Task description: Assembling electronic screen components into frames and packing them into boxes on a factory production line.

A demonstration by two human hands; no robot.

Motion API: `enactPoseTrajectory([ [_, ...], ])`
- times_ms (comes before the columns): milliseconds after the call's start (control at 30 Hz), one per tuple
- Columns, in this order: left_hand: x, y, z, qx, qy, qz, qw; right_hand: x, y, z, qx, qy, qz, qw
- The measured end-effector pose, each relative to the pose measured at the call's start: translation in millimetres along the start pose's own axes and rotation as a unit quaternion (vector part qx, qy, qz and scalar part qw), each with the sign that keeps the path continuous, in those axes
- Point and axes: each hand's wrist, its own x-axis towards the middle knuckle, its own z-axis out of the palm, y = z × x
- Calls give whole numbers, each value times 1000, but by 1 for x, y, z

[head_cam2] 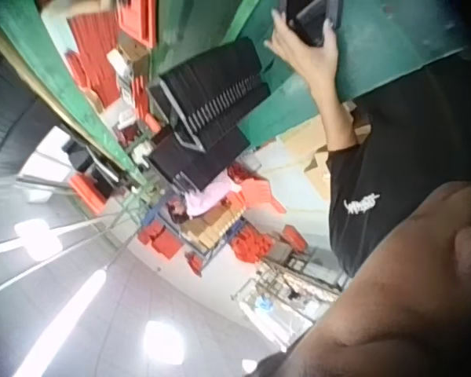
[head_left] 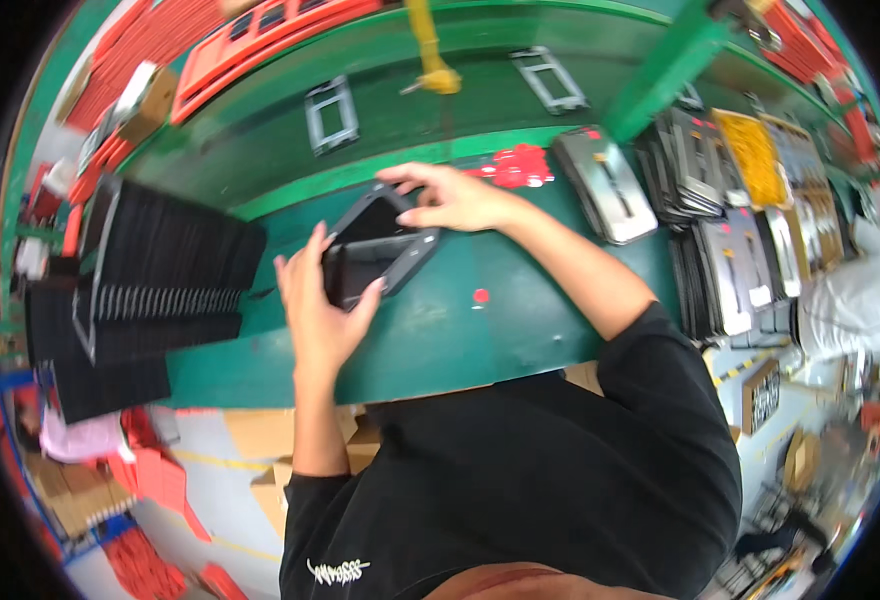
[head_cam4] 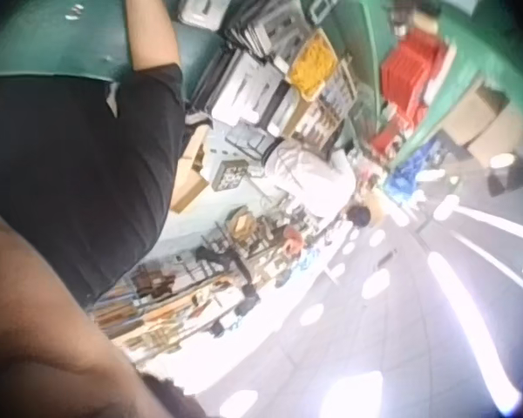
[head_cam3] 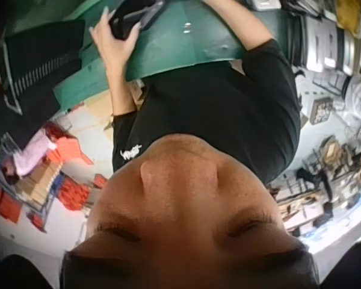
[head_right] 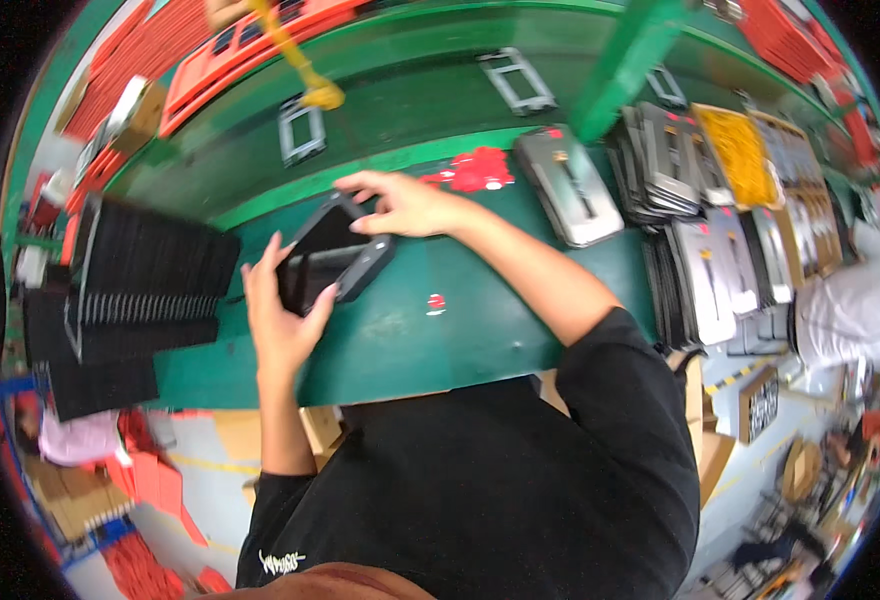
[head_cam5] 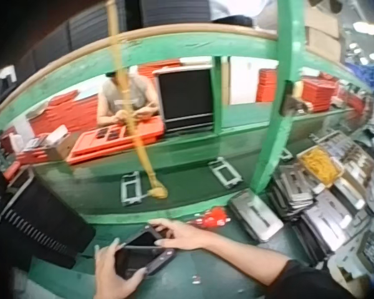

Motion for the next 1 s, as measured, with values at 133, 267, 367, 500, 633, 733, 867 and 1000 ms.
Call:
enactPoseTrajectory([
  [133,0,13,-27,-6,-25,-17,1000,23,37,14,-19,21,-153,988],
  [267,-21,-8,-45,13,-68,-4,998,20,26,3,-37,38,-109,993],
  [367,-27,-21,-35,-28,-120,-78,989,20,39,-7,-164,7,-248,955],
  [500,-33,-43,-39,-51,-122,-95,987,8,24,-1,-185,-11,-253,950],
  [633,-37,-78,-33,-70,-165,-104,978,6,28,3,-210,-11,-244,947],
  [733,-34,-73,-34,-93,-143,-73,983,7,30,4,-199,-8,-233,952],
  [867,-20,-33,-55,-42,-189,-137,972,3,26,2,-229,-15,-210,950],
  [1000,-21,-59,-47,-103,-176,-196,959,1,17,3,-207,-36,-179,961],
])
